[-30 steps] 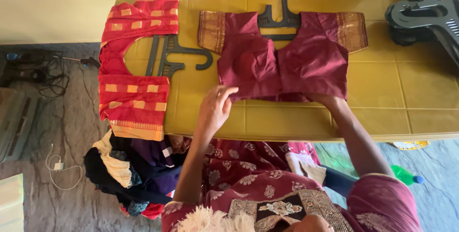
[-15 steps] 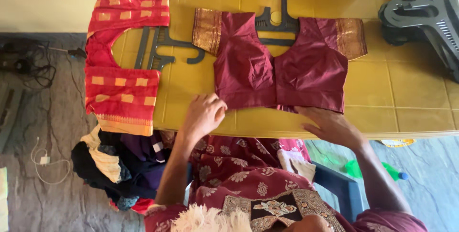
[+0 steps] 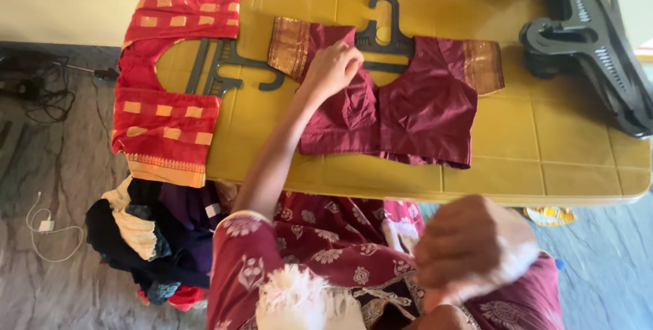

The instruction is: The person folds a maroon blouse on a yellow table, then places a black plastic hanger inside it to prepare for hanging. They adjust the blouse and hanger multiple times to ensure proper alignment.

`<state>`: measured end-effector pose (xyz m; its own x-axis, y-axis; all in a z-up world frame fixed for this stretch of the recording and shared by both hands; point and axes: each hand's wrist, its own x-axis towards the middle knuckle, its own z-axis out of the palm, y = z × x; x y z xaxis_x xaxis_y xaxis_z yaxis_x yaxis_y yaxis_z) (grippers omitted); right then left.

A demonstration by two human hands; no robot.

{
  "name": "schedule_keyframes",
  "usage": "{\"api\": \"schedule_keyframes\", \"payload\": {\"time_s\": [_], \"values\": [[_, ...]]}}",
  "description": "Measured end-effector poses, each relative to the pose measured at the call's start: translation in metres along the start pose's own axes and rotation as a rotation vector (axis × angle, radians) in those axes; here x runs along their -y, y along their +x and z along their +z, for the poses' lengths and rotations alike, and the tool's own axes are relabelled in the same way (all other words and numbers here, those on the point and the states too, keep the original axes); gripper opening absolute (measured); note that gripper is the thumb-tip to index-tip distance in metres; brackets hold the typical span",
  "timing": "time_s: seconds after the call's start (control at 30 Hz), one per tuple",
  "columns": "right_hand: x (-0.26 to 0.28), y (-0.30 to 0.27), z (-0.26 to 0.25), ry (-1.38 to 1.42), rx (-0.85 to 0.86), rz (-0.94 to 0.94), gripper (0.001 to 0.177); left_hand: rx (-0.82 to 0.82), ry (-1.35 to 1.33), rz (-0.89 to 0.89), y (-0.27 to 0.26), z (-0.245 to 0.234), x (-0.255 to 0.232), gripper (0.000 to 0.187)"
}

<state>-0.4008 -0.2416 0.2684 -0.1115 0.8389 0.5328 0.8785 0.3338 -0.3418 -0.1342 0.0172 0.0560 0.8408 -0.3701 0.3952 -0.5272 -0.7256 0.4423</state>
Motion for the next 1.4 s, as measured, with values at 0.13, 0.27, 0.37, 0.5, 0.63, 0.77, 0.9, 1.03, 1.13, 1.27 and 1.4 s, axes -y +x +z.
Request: {"api": "schedule_keyframes", "payload": {"time_s": [0.13, 0.27, 0.37, 0.5, 0.63, 0.77, 0.9, 1.03, 1.13, 1.27, 1.4], "values": [[0.014, 0.014, -0.036, -0.224, 0.029, -0.008, 0.029, -0.05, 0.076, -0.178, 0.029, 0.046, 0.034, 0.039], [0.012, 0.014, -0.047, -0.316, -0.019, -0.022, 0.025, -0.094, 0.425, -0.184, 0.036, 0.091, 0.056, 0.078], [0.002, 0.002, -0.047, -0.309, -0.04, -0.044, 0.022, 0.055, 0.372, -0.261, 0.031, 0.111, 0.071, 0.09], [-0.019, -0.011, -0.045, -0.251, -0.065, -0.09, 0.018, 0.054, 0.38, -0.269, 0.043, 0.109, 0.078, 0.085], [-0.028, -0.019, -0.045, -0.233, -0.086, -0.075, 0.017, 0.018, 0.387, -0.265, 0.053, 0.103, 0.079, 0.082], [-0.033, -0.023, -0.053, -0.216, -0.081, -0.073, 0.018, 0.007, 0.382, -0.294, 0.062, 0.099, 0.083, 0.081], [-0.033, -0.025, -0.056, -0.24, -0.07, -0.083, 0.019, -0.02, 0.397, -0.267, 0.069, 0.098, 0.09, 0.079], [-0.031, -0.027, -0.056, -0.384, -0.082, -0.101, 0.012, -0.032, 0.396, -0.235, 0.074, 0.097, 0.097, 0.08], [-0.028, -0.022, -0.054, -0.501, -0.147, -0.105, 0.012, -0.018, 0.381, -0.212, 0.076, 0.096, 0.101, 0.08], [-0.024, -0.01, -0.05, -0.638, -0.276, -0.07, 0.011, 0.005, 0.369, -0.221, 0.079, 0.092, 0.104, 0.081], [-0.014, -0.008, -0.057, -0.744, -0.244, 0.046, 0.015, 0.013, 0.367, -0.215, 0.079, 0.092, 0.105, 0.081]]}}
